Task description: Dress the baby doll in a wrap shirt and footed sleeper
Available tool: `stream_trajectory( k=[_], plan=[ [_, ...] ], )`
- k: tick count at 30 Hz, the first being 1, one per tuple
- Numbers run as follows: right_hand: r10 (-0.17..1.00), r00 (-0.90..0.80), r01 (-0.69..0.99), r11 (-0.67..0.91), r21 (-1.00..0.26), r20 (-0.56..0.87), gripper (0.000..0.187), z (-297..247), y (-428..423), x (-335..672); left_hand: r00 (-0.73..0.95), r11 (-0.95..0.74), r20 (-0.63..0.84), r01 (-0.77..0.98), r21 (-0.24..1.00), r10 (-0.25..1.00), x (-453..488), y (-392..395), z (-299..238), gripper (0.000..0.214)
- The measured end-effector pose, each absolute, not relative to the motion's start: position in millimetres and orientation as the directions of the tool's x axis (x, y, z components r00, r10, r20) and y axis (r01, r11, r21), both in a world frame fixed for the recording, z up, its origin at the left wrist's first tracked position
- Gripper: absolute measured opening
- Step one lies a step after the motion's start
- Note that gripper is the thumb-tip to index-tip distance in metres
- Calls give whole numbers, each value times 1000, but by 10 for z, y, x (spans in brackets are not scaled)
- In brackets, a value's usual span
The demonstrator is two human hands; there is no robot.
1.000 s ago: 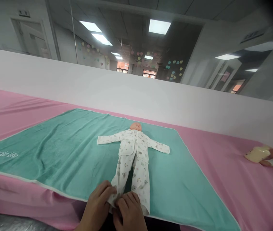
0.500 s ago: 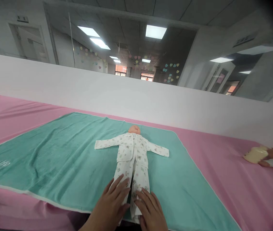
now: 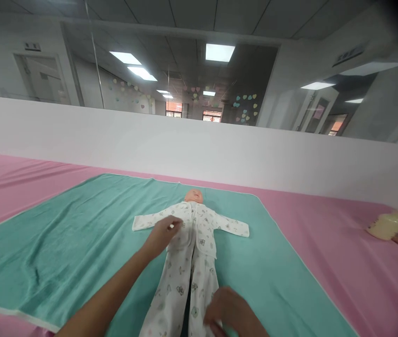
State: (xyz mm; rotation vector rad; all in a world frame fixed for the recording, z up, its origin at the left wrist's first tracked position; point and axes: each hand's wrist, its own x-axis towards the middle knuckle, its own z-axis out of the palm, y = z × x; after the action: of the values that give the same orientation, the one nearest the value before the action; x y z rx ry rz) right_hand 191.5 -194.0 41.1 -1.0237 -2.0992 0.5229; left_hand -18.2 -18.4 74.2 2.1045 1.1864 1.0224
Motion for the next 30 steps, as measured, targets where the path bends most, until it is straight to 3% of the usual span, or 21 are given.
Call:
stream_trajectory(
  k=[4,8,12,14,17,20,22,25,27,30],
  plan=[
    [903,-100,569,396,-721,417,18,787,-1067,1973,168,-379,373,691,616,912,138,524,736,28],
    [899,163,710,179,-681,406,20,705,64,1908,155,-292,274,758,584,949,438,1004,685,30],
    [942,184,787,29,-616,281,22,524,755,1863,190,-294,232,746,598,954,526,1215,592,19],
    [958,145,773,45,-633,246,17,470,892,1898,218,-313,228,733,604,949,503,1266,576,14],
    [963,95,729,105,-676,251,28,437,963,2017,275,-357,228,697,622,934,447,1296,615,5],
    [971,79,659,121,-742,228,31,441,1009,2117,306,-367,213,653,663,928,445,1282,682,11],
    [967,104,606,125,-785,234,32,449,1049,2112,318,-348,191,566,747,929,490,1254,711,18],
    [931,208,478,171,-861,300,34,435,1096,1997,289,-192,130,200,961,949,581,1203,717,18],
    [918,268,324,201,-925,293,33,400,1105,1905,270,-84,82,-1,996,960,618,1180,699,18],
    [936,273,166,182,-969,223,33,330,1099,1835,277,-38,53,-56,998,959,623,1179,654,19]
  ],
)
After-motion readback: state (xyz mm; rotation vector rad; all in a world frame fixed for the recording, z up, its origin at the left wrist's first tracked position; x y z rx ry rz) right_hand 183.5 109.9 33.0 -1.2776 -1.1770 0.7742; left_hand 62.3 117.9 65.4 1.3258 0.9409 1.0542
